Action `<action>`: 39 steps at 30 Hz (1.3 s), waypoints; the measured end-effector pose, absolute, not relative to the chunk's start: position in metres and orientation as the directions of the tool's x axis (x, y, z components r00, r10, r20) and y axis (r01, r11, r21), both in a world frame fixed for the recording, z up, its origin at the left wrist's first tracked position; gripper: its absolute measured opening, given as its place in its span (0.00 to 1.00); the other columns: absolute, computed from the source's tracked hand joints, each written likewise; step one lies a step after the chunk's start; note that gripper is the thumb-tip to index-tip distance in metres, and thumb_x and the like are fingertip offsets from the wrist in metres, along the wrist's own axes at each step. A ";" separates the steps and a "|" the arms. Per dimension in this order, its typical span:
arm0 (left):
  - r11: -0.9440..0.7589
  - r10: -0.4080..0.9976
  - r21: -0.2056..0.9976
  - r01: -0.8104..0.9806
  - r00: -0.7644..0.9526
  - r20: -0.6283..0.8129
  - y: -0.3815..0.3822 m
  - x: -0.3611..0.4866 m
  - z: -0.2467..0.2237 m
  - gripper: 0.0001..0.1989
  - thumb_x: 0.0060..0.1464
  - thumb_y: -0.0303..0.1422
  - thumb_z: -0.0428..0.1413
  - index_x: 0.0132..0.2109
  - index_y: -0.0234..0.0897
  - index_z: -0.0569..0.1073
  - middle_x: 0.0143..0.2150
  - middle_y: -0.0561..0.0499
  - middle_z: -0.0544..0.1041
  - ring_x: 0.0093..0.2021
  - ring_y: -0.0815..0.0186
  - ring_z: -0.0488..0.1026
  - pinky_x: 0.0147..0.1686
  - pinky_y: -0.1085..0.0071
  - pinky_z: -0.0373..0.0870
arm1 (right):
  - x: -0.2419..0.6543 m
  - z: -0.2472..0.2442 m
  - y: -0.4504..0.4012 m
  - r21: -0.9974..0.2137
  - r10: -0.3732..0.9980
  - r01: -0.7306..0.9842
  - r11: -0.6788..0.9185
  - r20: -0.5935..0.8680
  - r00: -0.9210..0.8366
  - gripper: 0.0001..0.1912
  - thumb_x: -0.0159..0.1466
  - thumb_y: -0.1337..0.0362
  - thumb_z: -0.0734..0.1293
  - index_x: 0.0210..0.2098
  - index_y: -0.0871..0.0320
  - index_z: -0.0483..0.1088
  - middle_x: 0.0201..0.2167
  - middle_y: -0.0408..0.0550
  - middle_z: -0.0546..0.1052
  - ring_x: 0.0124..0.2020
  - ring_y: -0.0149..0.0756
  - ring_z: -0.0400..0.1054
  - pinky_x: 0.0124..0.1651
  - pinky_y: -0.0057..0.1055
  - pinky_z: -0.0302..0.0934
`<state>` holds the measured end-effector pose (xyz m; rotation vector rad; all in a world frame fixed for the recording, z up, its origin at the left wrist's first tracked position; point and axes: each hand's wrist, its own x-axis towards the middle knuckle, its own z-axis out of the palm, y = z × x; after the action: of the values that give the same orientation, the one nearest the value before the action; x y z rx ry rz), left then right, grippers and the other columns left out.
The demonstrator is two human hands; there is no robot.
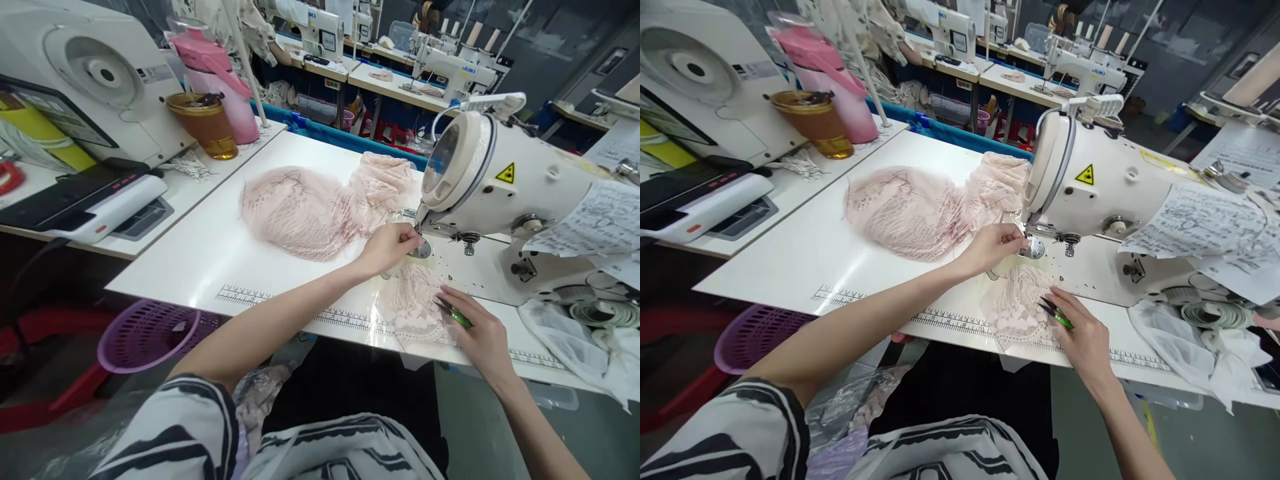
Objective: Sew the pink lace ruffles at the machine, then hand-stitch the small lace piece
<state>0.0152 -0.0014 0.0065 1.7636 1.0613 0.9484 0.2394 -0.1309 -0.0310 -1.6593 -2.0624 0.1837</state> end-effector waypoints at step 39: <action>-0.597 0.761 0.770 0.226 0.464 0.454 -0.149 -0.072 0.003 0.08 0.64 0.26 0.50 0.35 0.34 0.69 0.30 0.55 0.71 0.31 0.71 0.66 0.34 0.72 0.61 | 0.251 -0.011 -0.133 -0.725 0.905 0.646 -0.240 0.073 0.419 0.28 0.57 0.40 0.67 0.48 0.54 0.77 0.38 0.51 0.79 0.19 0.25 0.50 0.17 0.27 0.46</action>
<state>-0.0719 -0.1486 0.0032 2.0783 0.8169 1.0861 0.2507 -0.1334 -0.0110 -1.9817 -1.3114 0.4783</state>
